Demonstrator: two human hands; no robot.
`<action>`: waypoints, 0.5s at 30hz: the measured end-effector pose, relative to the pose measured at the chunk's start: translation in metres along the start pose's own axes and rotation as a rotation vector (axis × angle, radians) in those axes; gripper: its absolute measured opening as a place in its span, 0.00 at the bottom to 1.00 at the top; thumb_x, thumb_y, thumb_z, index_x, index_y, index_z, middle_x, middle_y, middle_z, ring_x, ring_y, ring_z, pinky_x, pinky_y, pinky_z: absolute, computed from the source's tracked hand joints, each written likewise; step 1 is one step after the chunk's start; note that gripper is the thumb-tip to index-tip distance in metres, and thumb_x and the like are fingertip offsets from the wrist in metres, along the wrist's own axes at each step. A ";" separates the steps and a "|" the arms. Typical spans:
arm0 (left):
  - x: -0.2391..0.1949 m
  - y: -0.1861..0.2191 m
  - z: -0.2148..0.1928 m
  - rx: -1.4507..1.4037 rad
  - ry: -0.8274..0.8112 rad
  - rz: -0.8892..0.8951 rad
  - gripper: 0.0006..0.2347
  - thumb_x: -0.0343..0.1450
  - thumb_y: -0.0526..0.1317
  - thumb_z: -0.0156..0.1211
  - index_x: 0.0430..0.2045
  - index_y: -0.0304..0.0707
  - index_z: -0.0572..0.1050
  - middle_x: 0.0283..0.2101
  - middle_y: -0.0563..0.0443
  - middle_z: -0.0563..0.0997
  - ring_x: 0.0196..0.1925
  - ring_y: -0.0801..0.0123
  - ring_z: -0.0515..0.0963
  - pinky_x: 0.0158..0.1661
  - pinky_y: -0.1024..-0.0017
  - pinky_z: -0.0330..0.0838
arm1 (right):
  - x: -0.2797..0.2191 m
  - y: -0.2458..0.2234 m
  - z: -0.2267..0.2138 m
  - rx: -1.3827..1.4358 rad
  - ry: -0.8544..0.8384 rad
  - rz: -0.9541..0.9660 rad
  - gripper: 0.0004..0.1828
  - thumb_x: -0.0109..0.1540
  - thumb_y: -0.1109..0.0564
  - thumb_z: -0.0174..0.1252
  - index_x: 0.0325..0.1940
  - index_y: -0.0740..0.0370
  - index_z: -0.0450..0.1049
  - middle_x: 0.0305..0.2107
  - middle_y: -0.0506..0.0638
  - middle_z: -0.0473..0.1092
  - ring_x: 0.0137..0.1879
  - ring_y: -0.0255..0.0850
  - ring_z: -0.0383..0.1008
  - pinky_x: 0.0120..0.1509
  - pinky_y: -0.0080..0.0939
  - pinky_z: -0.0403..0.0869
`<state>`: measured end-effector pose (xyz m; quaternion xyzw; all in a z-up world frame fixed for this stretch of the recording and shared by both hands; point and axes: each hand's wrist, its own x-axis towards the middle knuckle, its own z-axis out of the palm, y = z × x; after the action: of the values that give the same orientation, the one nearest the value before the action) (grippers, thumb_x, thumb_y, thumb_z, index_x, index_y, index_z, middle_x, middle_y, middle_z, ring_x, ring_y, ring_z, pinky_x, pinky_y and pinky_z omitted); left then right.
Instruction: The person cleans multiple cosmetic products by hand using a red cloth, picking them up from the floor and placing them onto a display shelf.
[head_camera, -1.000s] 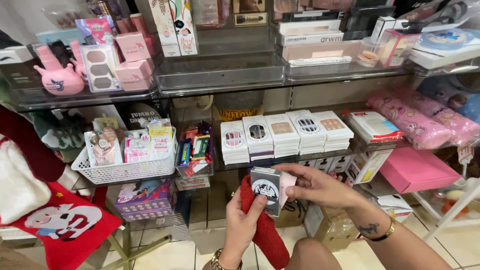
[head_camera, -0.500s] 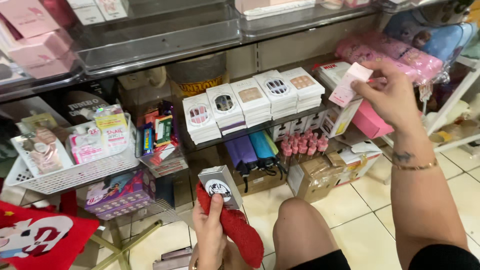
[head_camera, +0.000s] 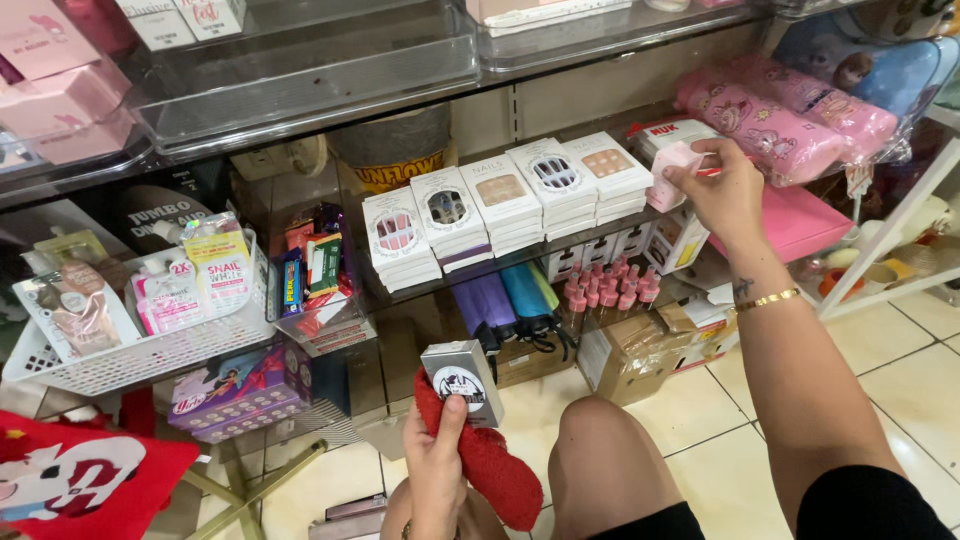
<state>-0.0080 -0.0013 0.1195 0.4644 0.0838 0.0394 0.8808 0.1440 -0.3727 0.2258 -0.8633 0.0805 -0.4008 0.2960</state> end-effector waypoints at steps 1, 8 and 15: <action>-0.001 0.000 0.001 0.000 0.003 0.000 0.20 0.59 0.41 0.63 0.42 0.27 0.72 0.31 0.36 0.77 0.20 0.52 0.75 0.17 0.54 0.76 | -0.002 0.000 0.001 0.001 -0.003 0.000 0.20 0.56 0.48 0.70 0.47 0.53 0.72 0.32 0.48 0.73 0.39 0.43 0.72 0.43 0.45 0.66; -0.006 0.004 0.014 -0.002 -0.028 0.005 0.18 0.61 0.40 0.63 0.43 0.30 0.72 0.30 0.39 0.78 0.19 0.58 0.75 0.17 0.60 0.76 | -0.015 0.002 -0.003 0.119 0.087 -0.098 0.20 0.67 0.48 0.55 0.57 0.63 0.69 0.45 0.59 0.67 0.41 0.45 0.70 0.46 0.44 0.70; -0.008 0.016 0.040 0.080 -0.059 0.089 0.18 0.62 0.41 0.61 0.44 0.32 0.72 0.34 0.42 0.79 0.23 0.61 0.78 0.21 0.65 0.79 | -0.106 -0.093 -0.011 0.571 -0.269 0.026 0.24 0.65 0.39 0.39 0.45 0.58 0.73 0.41 0.49 0.72 0.47 0.38 0.69 0.56 0.43 0.66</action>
<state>-0.0086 -0.0258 0.1557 0.5034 0.0385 0.0616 0.8610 0.0563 -0.2624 0.2165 -0.7895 -0.0643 -0.2854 0.5395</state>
